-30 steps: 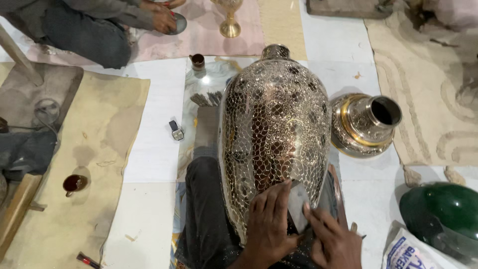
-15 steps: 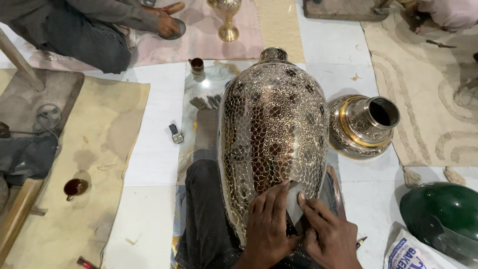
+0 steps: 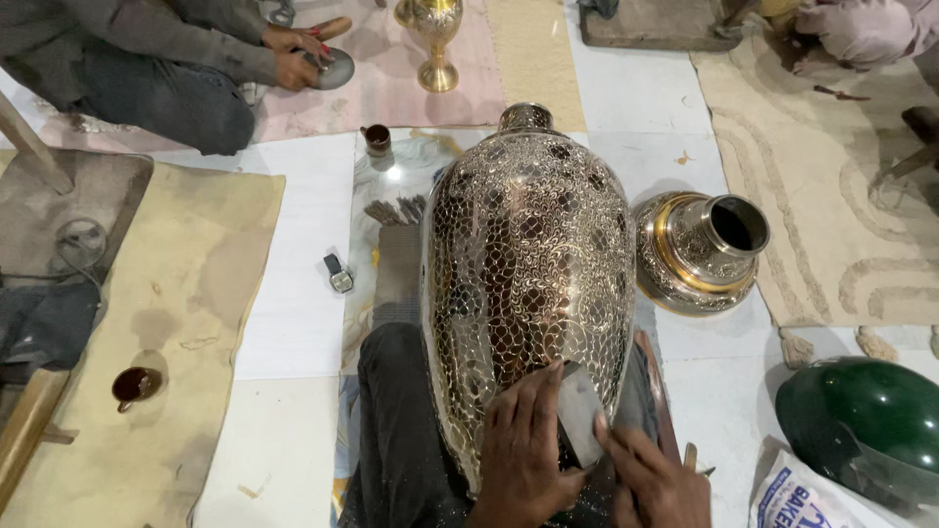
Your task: The person sits on the floor holding a large engraved brass vase on their lap and rubs its surface with a small abrasive block, repositioning the vase to work different areas. They then hold a punch against the surface and strike it with a wooden mallet to work the decoration.
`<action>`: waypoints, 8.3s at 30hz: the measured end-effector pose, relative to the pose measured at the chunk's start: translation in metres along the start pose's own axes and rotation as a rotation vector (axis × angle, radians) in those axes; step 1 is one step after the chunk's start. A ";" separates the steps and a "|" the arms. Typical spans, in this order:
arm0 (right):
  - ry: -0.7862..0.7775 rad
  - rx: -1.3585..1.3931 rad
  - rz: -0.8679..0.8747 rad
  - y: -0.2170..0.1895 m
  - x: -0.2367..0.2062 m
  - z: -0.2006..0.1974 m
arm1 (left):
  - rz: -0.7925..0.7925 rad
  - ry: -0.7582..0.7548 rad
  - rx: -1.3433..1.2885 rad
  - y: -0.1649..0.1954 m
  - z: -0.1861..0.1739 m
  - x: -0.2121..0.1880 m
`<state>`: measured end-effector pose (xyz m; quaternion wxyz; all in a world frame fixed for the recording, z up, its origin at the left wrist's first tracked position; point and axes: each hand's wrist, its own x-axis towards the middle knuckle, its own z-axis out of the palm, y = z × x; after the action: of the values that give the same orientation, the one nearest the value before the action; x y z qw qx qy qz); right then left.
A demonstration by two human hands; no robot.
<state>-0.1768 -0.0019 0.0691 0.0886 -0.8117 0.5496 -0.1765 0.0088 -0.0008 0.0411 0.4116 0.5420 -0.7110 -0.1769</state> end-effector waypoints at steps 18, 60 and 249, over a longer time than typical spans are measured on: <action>-0.055 0.034 0.064 0.008 -0.003 0.006 | 0.000 0.031 -0.031 0.000 -0.002 -0.002; 0.162 -0.028 -0.141 0.006 0.003 0.002 | 0.021 -0.037 -0.007 -0.007 0.008 -0.001; 0.421 0.203 0.036 -0.019 -0.016 0.025 | 0.033 0.043 0.068 -0.002 0.011 -0.005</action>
<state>-0.1559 0.0188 0.0496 0.0565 -0.7339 0.5499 -0.3947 0.0021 0.0011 0.0311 0.4111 0.5475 -0.7164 -0.1342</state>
